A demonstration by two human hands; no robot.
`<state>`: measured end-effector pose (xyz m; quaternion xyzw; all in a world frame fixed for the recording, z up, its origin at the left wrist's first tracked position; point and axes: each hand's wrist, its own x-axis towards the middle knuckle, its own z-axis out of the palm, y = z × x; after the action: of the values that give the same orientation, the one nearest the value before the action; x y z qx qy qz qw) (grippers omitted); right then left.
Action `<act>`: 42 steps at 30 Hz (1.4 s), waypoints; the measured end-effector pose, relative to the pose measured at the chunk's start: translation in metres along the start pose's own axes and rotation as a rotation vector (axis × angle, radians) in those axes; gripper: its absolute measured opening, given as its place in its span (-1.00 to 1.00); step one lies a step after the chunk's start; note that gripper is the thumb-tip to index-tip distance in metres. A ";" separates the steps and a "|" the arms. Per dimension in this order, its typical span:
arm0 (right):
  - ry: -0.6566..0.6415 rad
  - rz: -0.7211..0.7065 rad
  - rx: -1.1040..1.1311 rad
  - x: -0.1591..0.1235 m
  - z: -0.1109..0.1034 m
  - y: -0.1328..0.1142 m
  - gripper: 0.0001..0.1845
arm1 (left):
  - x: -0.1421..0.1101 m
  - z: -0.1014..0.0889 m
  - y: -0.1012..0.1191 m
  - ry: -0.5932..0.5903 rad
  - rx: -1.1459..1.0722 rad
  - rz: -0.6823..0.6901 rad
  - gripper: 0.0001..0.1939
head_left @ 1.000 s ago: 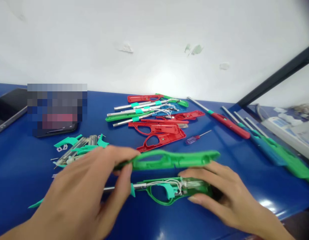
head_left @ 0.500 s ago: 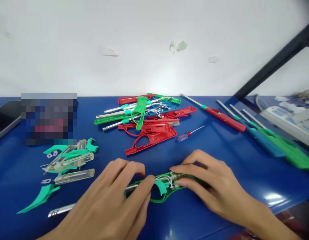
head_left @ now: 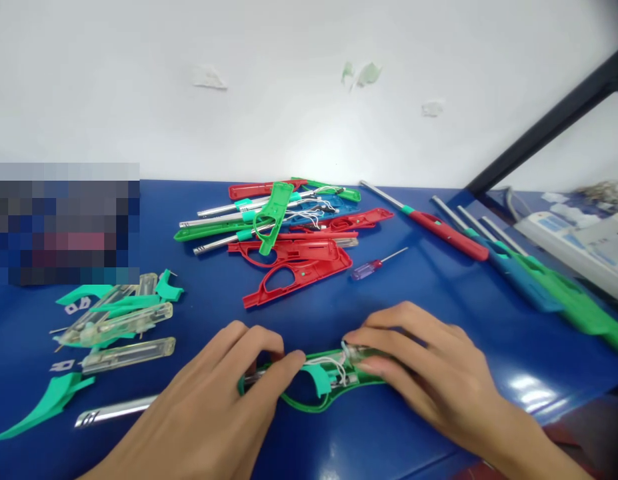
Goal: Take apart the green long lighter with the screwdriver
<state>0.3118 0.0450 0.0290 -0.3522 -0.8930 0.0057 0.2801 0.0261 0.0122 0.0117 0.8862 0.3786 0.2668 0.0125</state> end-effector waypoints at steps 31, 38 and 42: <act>0.245 0.254 0.073 -0.010 -0.009 0.024 -0.81 | -0.004 0.011 -0.003 0.021 -0.155 -0.178 -0.70; 0.151 0.135 0.202 0.006 -0.008 0.010 -0.83 | -0.003 0.004 0.005 0.078 -0.085 -0.211 -0.69; 0.062 0.073 0.356 0.032 0.001 -0.007 -0.80 | 0.003 -0.008 0.006 0.110 0.048 -0.196 -0.63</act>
<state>0.2883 0.0604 0.0456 -0.3293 -0.8554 0.1629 0.3651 0.0279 0.0080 0.0214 0.8290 0.4699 0.3032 -0.0036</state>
